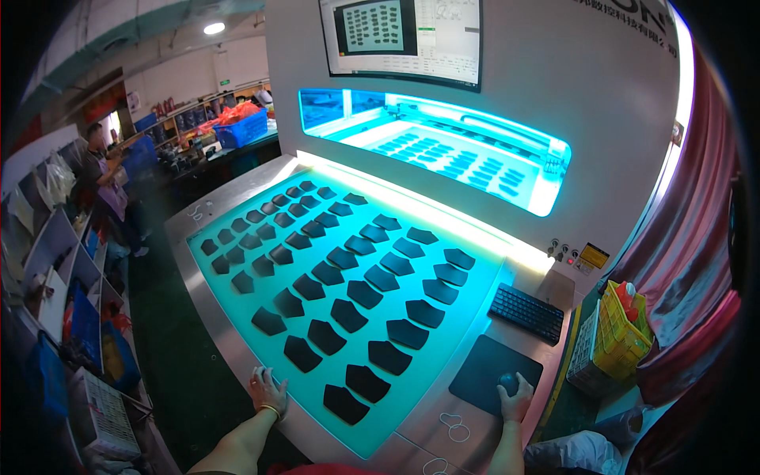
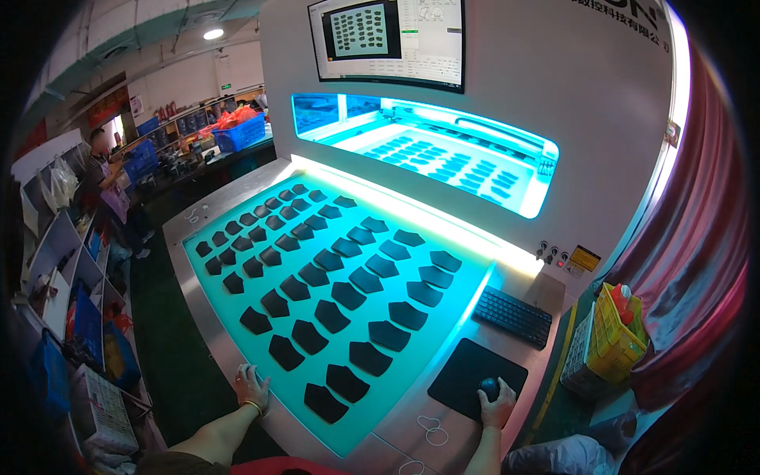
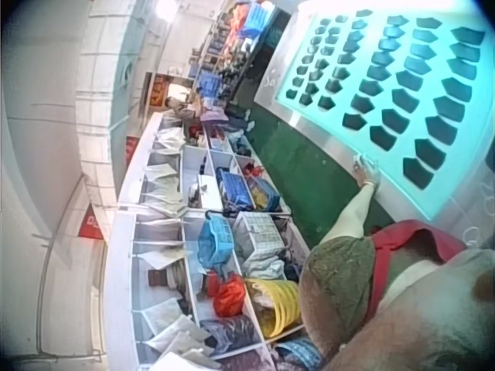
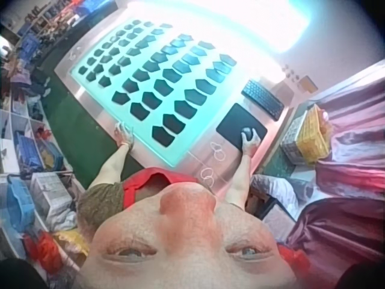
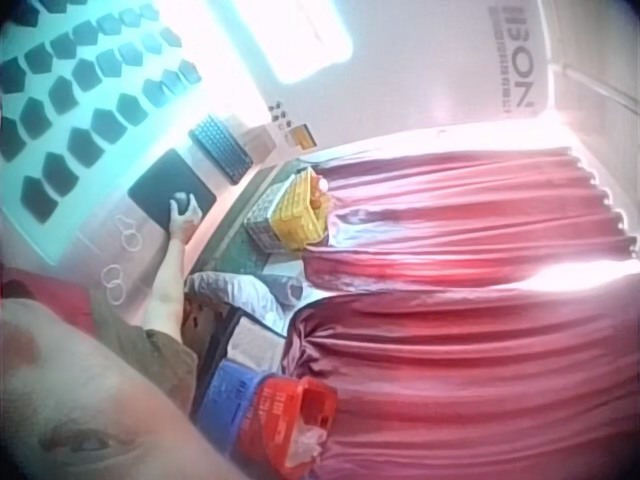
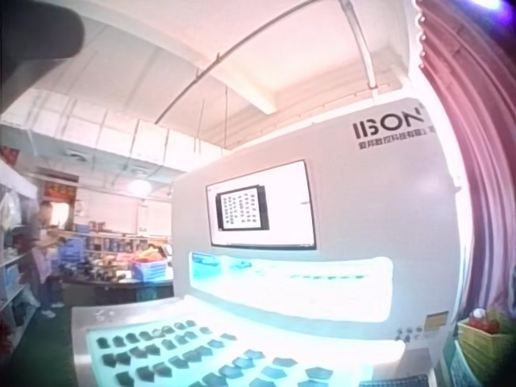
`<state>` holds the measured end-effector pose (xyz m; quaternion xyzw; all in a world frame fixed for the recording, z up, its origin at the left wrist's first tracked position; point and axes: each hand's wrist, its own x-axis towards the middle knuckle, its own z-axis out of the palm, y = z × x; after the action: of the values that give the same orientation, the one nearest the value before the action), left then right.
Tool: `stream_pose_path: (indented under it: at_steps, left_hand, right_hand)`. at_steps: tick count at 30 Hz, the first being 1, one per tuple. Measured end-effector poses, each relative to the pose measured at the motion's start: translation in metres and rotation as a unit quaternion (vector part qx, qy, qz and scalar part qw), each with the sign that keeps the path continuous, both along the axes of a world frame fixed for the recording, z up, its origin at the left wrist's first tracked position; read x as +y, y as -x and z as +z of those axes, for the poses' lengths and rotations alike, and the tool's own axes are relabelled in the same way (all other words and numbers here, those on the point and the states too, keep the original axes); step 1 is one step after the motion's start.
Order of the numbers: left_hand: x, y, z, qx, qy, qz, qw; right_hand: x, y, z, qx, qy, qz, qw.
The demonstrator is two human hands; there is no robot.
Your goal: Arranging and organizing cut leather or synthetic pieces for shoe manufacturing on a light table and using a computer interface.
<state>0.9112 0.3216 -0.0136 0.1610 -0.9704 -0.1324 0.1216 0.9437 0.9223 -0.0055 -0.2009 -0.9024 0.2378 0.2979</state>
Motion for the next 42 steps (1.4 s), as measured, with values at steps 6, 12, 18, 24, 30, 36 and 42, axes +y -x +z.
stream_pose_path:
  at_steps: [6, 12, 18, 24, 30, 36, 42]
  left_hand:
    - [0.000, -0.002, -0.002, 0.008, 0.010, -0.001, 1.000]
    - [0.000, -0.001, -0.003, 0.008, 0.021, 0.004, 1.000]
    - [0.000, 0.000, -0.004, 0.013, 0.026, 0.009, 1.000]
    - [-0.002, 0.000, -0.008, 0.020, 0.038, 0.004, 0.999]
    - [0.000, 0.001, -0.008, 0.019, 0.029, 0.002, 0.999]
    - [-0.003, 0.003, -0.009, 0.030, 0.016, 0.000, 0.999]
    - [-0.004, 0.001, -0.004, 0.023, -0.005, -0.001, 1.000]
  right_hand:
    - [-0.004, -0.002, 0.006, -0.004, 0.013, -0.006, 1.000]
    - [-0.003, -0.001, 0.006, -0.011, 0.011, -0.006, 1.000]
    - [-0.005, -0.001, 0.009, -0.017, 0.016, -0.003, 1.000]
    - [0.000, 0.008, 0.000, 0.014, 0.034, -0.021, 0.999]
    - [-0.001, 0.012, -0.002, 0.012, -0.002, -0.036, 0.999]
    - [-0.003, 0.014, -0.003, 0.008, 0.007, -0.045, 0.999]
    - [-0.013, 0.006, 0.010, 0.031, 0.030, -0.033, 0.999]
